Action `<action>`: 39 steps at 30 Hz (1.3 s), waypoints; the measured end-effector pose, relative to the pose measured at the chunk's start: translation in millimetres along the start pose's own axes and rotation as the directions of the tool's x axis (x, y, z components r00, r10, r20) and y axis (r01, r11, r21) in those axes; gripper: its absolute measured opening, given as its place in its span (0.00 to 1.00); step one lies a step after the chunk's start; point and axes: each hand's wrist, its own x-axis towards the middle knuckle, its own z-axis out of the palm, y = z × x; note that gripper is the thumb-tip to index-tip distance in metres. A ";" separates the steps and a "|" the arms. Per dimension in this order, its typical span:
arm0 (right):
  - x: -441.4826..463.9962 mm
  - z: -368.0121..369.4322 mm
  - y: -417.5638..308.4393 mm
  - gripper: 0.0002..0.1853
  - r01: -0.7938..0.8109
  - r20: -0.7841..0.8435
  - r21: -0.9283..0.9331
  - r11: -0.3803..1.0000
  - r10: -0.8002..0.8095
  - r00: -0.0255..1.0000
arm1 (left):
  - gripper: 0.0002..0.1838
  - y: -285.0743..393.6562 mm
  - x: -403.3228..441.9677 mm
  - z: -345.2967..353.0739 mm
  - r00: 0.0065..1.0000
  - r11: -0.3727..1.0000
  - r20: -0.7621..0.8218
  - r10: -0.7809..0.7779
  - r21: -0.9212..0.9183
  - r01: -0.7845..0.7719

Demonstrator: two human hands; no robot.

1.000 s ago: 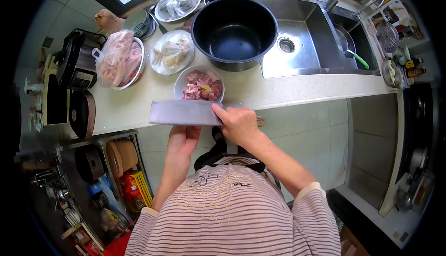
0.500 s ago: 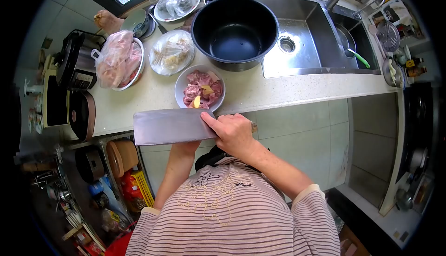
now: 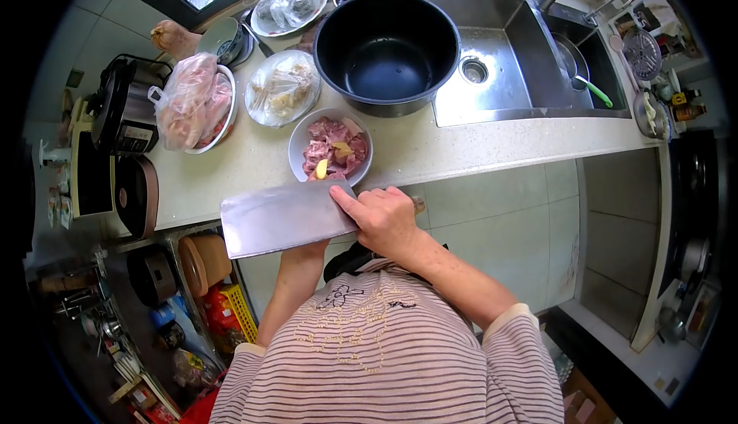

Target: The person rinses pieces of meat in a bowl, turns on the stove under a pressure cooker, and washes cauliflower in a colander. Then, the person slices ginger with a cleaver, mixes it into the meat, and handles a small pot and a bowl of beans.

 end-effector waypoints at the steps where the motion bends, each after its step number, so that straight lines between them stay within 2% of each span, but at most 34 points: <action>1: 0.2 0.8 0.7 0.29 0.002 -0.004 0.003 1.000 -0.002 1.000 | 0.19 0.3 -1.3 0.8 1.000 1.000 -0.013 0.003 -0.001 -0.003; 7: -7.9 6.5 14.4 0.29 0.000 -0.015 -0.034 0.999 -0.001 1.000 | 0.18 14.2 -9.1 11.4 0.986 1.000 -0.164 -0.005 0.000 0.005; 10: -17.5 2.6 25.5 0.30 -0.057 0.033 -0.078 0.995 0.060 0.998 | 0.22 40.0 -15.0 32.7 0.880 0.955 -0.387 -0.275 -0.213 0.205; 13: -17.9 -2.8 21.2 0.30 -0.061 0.048 -0.115 0.991 0.067 0.997 | 0.21 39.6 -18.8 32.3 0.870 0.946 -0.386 -0.306 -0.228 0.232; 16: -5.8 -0.8 11.7 0.31 -0.049 0.012 -0.020 0.999 0.049 0.999 | 0.20 34.1 -23.2 47.3 0.923 0.975 -0.317 -0.216 -0.112 0.190; 19: -7.5 5.9 18.3 0.31 -0.049 0.015 -0.039 0.998 0.050 0.999 | 0.18 25.8 -20.3 30.1 0.929 0.975 -0.306 -0.208 -0.135 0.174; 22: -15.6 4.1 30.1 0.30 -0.087 0.066 -0.040 0.995 0.090 0.994 | 0.17 35.1 -14.3 39.9 0.898 0.968 -0.381 -0.219 -0.200 0.152; 25: -11.5 -5.2 23.7 0.30 -0.077 0.092 -0.080 0.994 0.084 0.992 | 0.17 37.3 -13.2 40.5 0.830 0.946 -0.470 -0.301 -0.259 0.197; 28: -3.1 -0.5 19.3 0.29 -0.111 0.085 -0.039 0.993 0.114 0.990 | 0.13 16.5 2.1 13.2 0.902 0.972 -0.382 -0.201 -0.190 0.136; 31: 2.8 0.1 15.6 0.28 -0.081 0.080 -0.053 0.995 0.085 0.993 | 0.12 26.2 -2.1 37.9 0.843 0.956 -0.475 -0.251 -0.257 0.140; 34: -0.7 -2.8 29.6 0.27 -0.094 0.116 -0.080 0.992 0.103 0.988 | 0.14 28.8 -1.9 37.0 0.912 0.972 -0.376 -0.162 -0.223 0.081; 37: -2.8 -4.8 43.7 0.25 -0.145 0.128 -0.120 0.982 0.160 0.979 | 0.08 25.3 6.8 19.8 0.870 0.966 -0.441 -0.219 -0.226 0.128; 39: -0.4 -6.3 37.6 0.25 -0.161 0.130 -0.060 0.985 0.168 0.977 | 0.08 17.2 10.4 -0.9 0.906 0.957 -0.364 -0.218 -0.261 0.125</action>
